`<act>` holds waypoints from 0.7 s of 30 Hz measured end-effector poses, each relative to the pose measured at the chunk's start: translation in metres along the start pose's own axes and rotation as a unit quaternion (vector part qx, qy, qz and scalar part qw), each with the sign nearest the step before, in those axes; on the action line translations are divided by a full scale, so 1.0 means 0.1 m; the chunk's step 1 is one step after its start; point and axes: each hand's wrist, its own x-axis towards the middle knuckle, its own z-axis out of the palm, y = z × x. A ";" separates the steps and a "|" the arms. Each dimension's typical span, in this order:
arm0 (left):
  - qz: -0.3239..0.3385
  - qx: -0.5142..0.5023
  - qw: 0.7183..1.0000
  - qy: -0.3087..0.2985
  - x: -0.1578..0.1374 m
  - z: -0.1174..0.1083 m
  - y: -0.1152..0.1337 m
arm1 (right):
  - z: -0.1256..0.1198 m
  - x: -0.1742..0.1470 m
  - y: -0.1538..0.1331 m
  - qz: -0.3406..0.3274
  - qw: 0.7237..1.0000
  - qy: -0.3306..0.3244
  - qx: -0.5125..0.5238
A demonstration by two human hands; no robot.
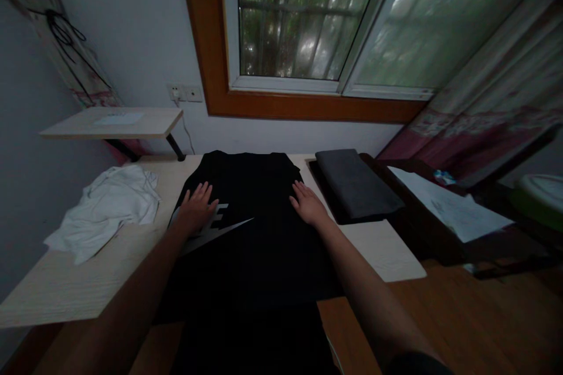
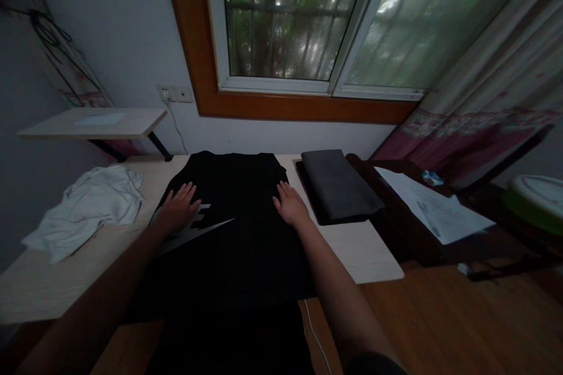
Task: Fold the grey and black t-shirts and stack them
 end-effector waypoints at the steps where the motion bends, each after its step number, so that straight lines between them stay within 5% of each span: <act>1: -0.014 0.006 1.000 -0.002 -0.02 0.00 -0.10 | 0.00 0.00 0.00 0.001 1.000 0.000 0.001; 8: -0.057 0.032 0.998 0.009 -0.13 0.12 -0.49 | 0.00 0.00 0.00 0.000 1.000 0.005 0.007; 21: -0.080 0.020 0.997 0.008 -0.18 0.10 -0.47 | -0.24 -0.17 -0.10 0.075 0.993 0.081 -0.039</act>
